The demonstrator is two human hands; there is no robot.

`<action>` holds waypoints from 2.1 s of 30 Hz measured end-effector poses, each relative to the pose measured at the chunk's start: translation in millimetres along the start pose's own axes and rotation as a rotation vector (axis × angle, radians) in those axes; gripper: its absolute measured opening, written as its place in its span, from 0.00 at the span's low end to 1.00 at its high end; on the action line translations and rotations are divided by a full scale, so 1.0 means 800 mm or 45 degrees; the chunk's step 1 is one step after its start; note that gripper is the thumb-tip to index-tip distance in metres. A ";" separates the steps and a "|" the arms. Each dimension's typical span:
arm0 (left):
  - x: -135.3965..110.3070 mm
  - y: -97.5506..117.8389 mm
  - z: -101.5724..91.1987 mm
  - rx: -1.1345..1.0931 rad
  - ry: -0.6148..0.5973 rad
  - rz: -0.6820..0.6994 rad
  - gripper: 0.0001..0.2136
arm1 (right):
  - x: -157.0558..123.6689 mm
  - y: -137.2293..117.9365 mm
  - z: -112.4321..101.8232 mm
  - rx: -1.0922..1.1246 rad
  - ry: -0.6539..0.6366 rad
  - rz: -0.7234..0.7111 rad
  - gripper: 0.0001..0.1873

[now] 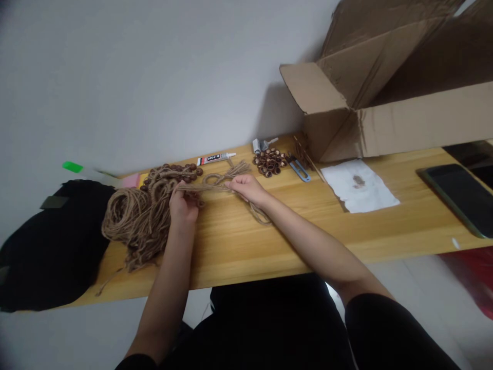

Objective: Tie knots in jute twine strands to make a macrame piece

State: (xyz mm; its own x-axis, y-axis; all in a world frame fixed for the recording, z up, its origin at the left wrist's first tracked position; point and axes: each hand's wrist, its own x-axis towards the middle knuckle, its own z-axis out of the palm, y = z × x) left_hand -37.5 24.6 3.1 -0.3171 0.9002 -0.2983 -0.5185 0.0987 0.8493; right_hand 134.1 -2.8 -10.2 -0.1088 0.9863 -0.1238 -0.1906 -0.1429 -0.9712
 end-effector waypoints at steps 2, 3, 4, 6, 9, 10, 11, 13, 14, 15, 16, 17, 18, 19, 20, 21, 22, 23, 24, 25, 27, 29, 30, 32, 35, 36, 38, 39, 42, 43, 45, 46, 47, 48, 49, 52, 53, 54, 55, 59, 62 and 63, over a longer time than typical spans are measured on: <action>-0.002 0.002 0.001 -0.022 -0.079 -0.089 0.14 | 0.000 0.000 0.000 0.003 0.000 0.002 0.19; -0.003 0.003 0.002 -0.032 -0.104 -0.132 0.16 | 0.000 0.000 0.000 0.008 0.000 0.007 0.19; -0.005 0.005 0.002 -0.040 -0.118 -0.169 0.17 | 0.000 0.000 0.000 0.015 0.000 0.010 0.20; -0.009 0.008 0.003 -0.047 -0.125 -0.227 0.18 | 0.000 -0.001 0.000 0.031 -0.004 0.014 0.20; -0.013 0.011 0.004 -0.036 -0.162 -0.264 0.19 | 0.001 -0.001 0.000 0.056 -0.008 0.012 0.20; -0.014 0.011 0.004 -0.029 -0.181 -0.264 0.19 | 0.001 -0.001 0.000 0.064 -0.008 0.011 0.20; -0.015 0.011 0.004 -0.025 -0.202 -0.255 0.20 | 0.001 -0.001 0.000 0.072 -0.006 0.011 0.20; -0.015 0.010 0.004 -0.018 -0.251 -0.232 0.20 | 0.001 -0.001 0.000 0.084 -0.003 0.012 0.20; -0.016 0.009 0.004 -0.012 -0.275 -0.227 0.21 | 0.001 -0.001 0.000 0.087 -0.004 0.010 0.19; -0.016 0.008 0.004 -0.006 -0.298 -0.224 0.21 | 0.001 -0.001 0.000 0.090 -0.003 0.007 0.19; -0.017 0.008 0.005 0.002 -0.318 -0.224 0.22 | 0.001 -0.002 0.000 0.092 -0.004 0.005 0.19; -0.017 0.007 0.005 0.012 -0.335 -0.230 0.23 | 0.001 -0.002 0.000 0.095 -0.007 0.005 0.19; -0.018 0.007 0.006 0.019 -0.350 -0.237 0.24 | 0.001 -0.002 0.000 0.100 -0.008 0.005 0.19; -0.018 0.006 0.006 0.021 -0.361 -0.240 0.24 | 0.001 -0.002 0.000 0.108 -0.008 0.004 0.19; -0.018 0.006 0.006 0.018 -0.364 -0.237 0.23 | 0.001 -0.003 -0.001 0.118 -0.005 0.002 0.19; -0.018 0.006 0.005 0.012 -0.353 -0.222 0.20 | 0.001 -0.003 -0.001 0.129 0.004 -0.002 0.19; -0.017 0.007 0.005 0.002 -0.329 -0.196 0.17 | 0.002 -0.003 -0.002 0.140 0.017 -0.009 0.19; -0.016 0.007 0.004 -0.010 -0.304 -0.160 0.12 | 0.002 -0.003 -0.003 0.152 0.034 -0.016 0.19; -0.014 0.008 0.003 -0.024 -0.286 -0.124 0.08 | 0.003 -0.003 -0.004 0.165 0.050 -0.022 0.19; -0.012 0.008 0.002 -0.038 -0.280 -0.097 0.06 | 0.004 -0.003 -0.005 0.179 0.060 -0.025 0.19; -0.008 0.009 0.000 -0.065 -0.284 -0.078 0.05 | 0.005 -0.002 -0.006 0.201 0.062 -0.026 0.19; -0.004 0.010 -0.001 -0.088 -0.277 -0.082 0.05 | 0.005 -0.002 -0.006 0.207 0.054 -0.021 0.19; -0.003 0.010 -0.002 -0.101 -0.267 -0.080 0.05 | 0.005 -0.002 -0.006 0.202 0.052 -0.018 0.19; -0.001 0.010 -0.002 -0.125 -0.276 -0.078 0.06 | 0.005 -0.002 -0.006 0.192 0.055 -0.013 0.19; -0.002 0.010 -0.001 -0.157 -0.310 -0.098 0.08 | 0.005 -0.002 -0.005 0.188 0.048 -0.007 0.19; -0.003 0.011 -0.001 -0.170 -0.312 -0.109 0.09 | 0.005 -0.002 -0.005 0.191 0.043 -0.006 0.19; -0.005 0.011 0.000 -0.197 -0.305 -0.128 0.12 | 0.005 -0.002 -0.006 0.198 0.031 -0.007 0.19; -0.005 0.011 0.001 -0.203 -0.303 -0.133 0.14 | 0.005 -0.002 -0.006 0.203 0.028 -0.009 0.19; -0.008 0.012 0.002 -0.174 -0.304 -0.131 0.17 | 0.005 -0.002 -0.006 0.212 0.023 -0.017 0.18; -0.008 0.012 0.003 -0.160 -0.302 -0.132 0.17 | 0.005 -0.002 -0.006 0.213 0.022 -0.017 0.18; -0.009 0.012 0.003 -0.153 -0.291 -0.147 0.17 | 0.005 -0.002 -0.006 0.210 0.021 -0.015 0.18; -0.010 0.013 0.003 -0.163 -0.286 -0.161 0.17 | 0.004 -0.002 -0.006 0.208 0.021 -0.014 0.18; -0.010 0.013 0.003 -0.182 -0.283 -0.176 0.17 | 0.004 -0.003 -0.006 0.208 0.021 -0.014 0.18; -0.011 0.013 0.003 -0.206 -0.281 -0.193 0.17 | 0.004 -0.003 -0.006 0.210 0.021 -0.014 0.18; -0.011 0.014 0.003 -0.236 -0.280 -0.208 0.17 | 0.004 -0.003 -0.006 0.212 0.022 -0.013 0.18; -0.012 0.015 0.002 -0.316 -0.272 -0.243 0.18 | 0.004 -0.004 -0.005 0.212 0.027 -0.006 0.18; -0.012 0.015 0.002 -0.328 -0.274 -0.251 0.18 | 0.003 -0.004 -0.005 0.211 0.029 -0.006 0.18; -0.012 0.015 0.002 -0.335 -0.282 -0.257 0.18 | 0.003 -0.004 -0.005 0.210 0.033 -0.008 0.18; -0.012 0.015 0.002 -0.340 -0.293 -0.261 0.18 | 0.003 -0.004 -0.005 0.209 0.035 -0.010 0.18; -0.012 0.013 0.002 -0.355 -0.318 -0.266 0.18 | 0.004 -0.004 -0.005 0.213 0.037 -0.008 0.18; -0.011 0.013 0.002 -0.339 -0.285 -0.267 0.16 | 0.004 -0.004 -0.006 0.226 0.044 -0.004 0.18; -0.010 0.014 0.002 -0.327 -0.259 -0.259 0.14 | 0.004 -0.004 -0.006 0.239 0.048 -0.003 0.18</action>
State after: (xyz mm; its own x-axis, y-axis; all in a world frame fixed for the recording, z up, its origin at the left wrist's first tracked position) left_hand -39.4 19.2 15.3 -0.0367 0.9414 -0.3353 -0.7448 0.1980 0.6373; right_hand 139.1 1.6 -8.2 -0.0718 0.9886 -0.1323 -0.3695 -0.1495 -0.9171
